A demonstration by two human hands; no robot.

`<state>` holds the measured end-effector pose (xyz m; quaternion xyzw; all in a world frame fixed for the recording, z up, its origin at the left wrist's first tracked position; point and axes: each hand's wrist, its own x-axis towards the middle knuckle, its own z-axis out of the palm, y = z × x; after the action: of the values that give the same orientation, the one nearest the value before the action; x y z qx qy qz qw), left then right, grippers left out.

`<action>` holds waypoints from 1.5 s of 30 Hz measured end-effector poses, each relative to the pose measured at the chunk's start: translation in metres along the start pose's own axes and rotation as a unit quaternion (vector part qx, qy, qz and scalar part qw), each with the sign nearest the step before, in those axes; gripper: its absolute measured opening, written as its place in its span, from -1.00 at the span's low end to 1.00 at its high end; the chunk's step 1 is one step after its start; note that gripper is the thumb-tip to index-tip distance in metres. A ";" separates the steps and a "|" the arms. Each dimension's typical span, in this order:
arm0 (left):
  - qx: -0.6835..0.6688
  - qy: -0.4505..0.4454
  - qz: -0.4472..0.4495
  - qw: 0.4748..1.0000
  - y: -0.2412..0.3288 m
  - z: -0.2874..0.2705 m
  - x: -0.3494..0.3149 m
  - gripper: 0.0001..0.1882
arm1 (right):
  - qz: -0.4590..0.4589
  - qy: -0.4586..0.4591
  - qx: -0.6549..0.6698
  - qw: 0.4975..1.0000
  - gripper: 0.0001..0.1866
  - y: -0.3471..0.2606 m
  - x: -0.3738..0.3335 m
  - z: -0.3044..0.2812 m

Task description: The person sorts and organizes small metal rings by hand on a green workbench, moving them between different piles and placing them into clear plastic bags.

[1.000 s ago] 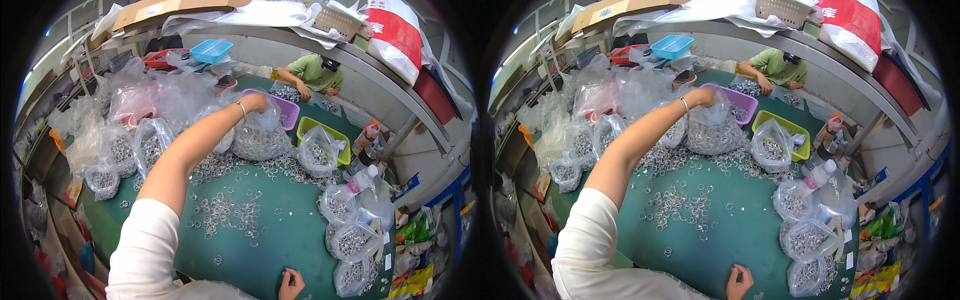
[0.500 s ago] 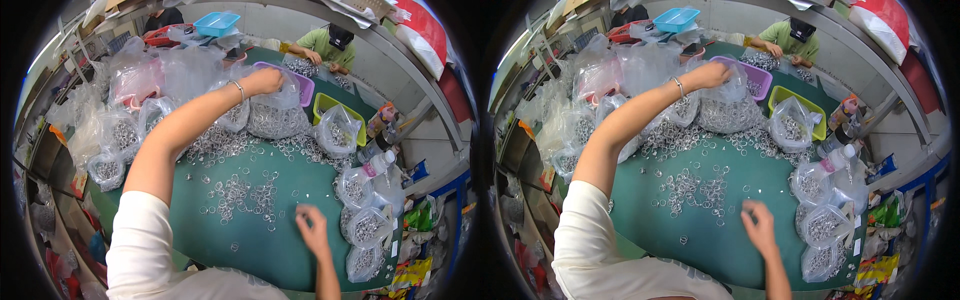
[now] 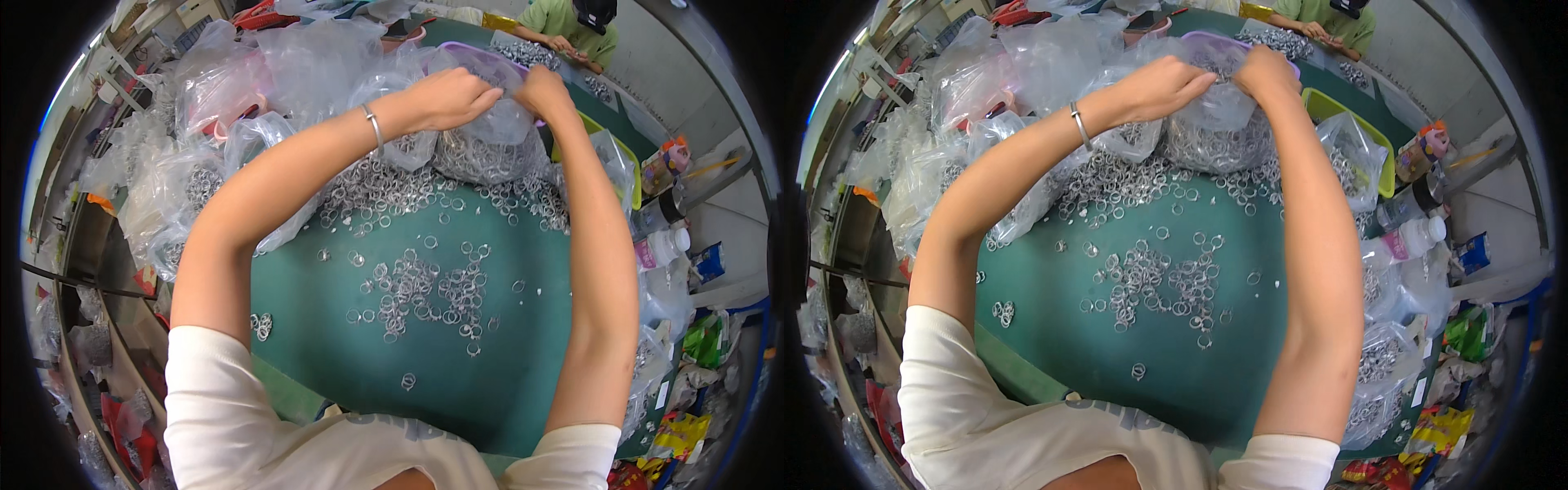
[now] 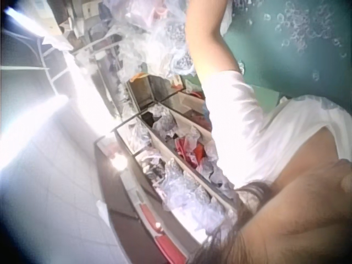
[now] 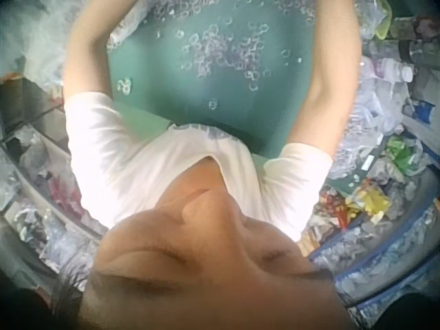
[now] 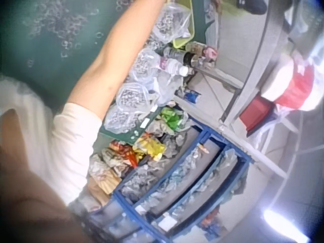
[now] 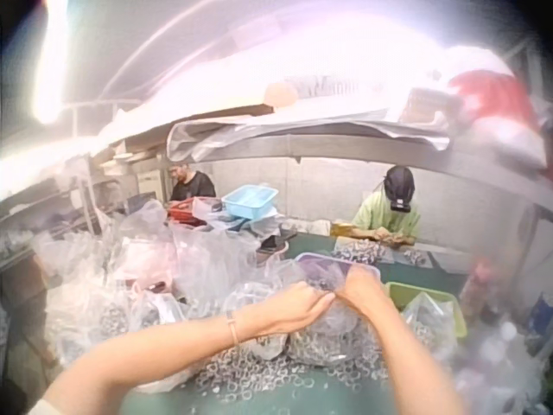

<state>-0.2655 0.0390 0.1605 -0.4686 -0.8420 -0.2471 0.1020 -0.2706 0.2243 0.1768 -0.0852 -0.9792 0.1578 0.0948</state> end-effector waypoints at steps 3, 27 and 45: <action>0.015 0.006 -0.005 1.000 -0.005 -0.003 -0.001 -0.59 | 0.042 0.034 -0.030 0.998 -0.61 0.042 0.005 -0.015; -0.094 -0.060 -0.068 0.991 0.108 0.056 -0.192 -0.38 | -0.217 -0.069 0.237 0.944 -0.63 0.049 -0.233 0.072; 0.020 -0.022 -0.130 0.991 0.108 0.111 -0.271 -0.63 | -0.110 0.031 0.113 0.987 -0.58 0.094 -0.278 0.093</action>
<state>-0.0221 -0.0571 -0.0088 -0.3588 -0.9024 -0.2310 0.0595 -0.0081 0.2302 0.0153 0.0296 -0.9551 0.2533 0.1510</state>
